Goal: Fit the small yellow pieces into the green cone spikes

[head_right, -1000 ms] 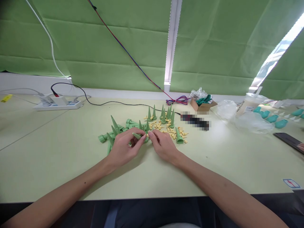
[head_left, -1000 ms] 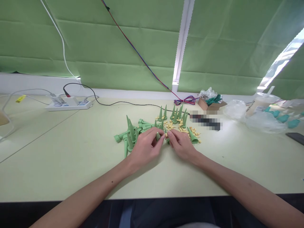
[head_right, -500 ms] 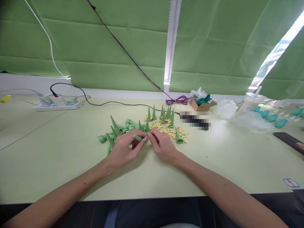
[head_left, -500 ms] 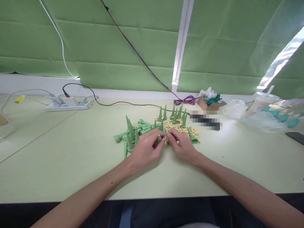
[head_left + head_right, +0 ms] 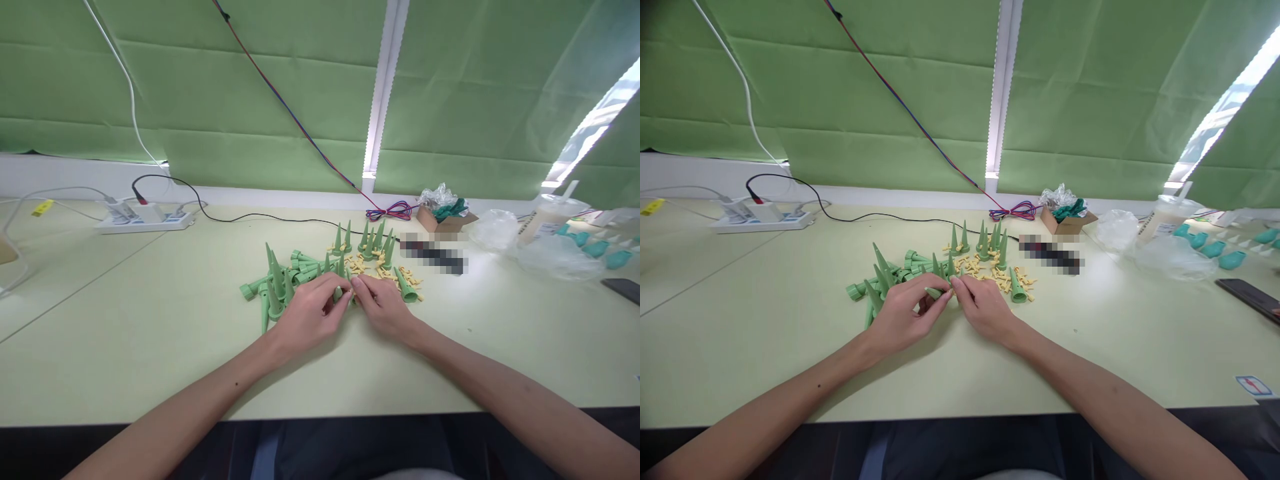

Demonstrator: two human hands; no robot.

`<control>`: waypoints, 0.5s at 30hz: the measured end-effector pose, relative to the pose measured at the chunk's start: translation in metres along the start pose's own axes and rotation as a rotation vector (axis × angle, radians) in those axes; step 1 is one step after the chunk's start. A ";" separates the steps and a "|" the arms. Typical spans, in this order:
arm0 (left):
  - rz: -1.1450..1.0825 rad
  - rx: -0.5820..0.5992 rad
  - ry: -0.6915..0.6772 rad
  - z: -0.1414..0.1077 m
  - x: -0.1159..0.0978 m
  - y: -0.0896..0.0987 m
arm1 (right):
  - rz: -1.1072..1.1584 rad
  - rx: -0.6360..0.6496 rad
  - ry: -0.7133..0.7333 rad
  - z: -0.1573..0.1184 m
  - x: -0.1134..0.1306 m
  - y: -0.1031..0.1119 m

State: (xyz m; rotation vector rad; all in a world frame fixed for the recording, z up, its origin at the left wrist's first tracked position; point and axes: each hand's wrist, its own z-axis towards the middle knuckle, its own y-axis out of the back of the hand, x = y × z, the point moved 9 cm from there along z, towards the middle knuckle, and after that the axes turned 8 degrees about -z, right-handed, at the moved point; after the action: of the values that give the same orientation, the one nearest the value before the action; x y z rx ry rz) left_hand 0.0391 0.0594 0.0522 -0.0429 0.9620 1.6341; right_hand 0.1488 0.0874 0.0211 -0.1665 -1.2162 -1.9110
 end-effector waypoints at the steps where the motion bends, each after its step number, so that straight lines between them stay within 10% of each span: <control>1: 0.004 -0.005 0.004 0.000 0.001 0.000 | 0.002 -0.001 -0.001 0.000 0.000 0.000; 15: 0.046 -0.089 0.033 0.000 0.004 0.007 | 0.100 0.052 -0.011 -0.002 0.004 0.000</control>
State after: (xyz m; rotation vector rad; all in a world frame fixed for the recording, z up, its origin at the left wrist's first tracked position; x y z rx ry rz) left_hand 0.0318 0.0626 0.0545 -0.1100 0.9206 1.7229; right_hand 0.1469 0.0837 0.0221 -0.2069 -1.2411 -1.7933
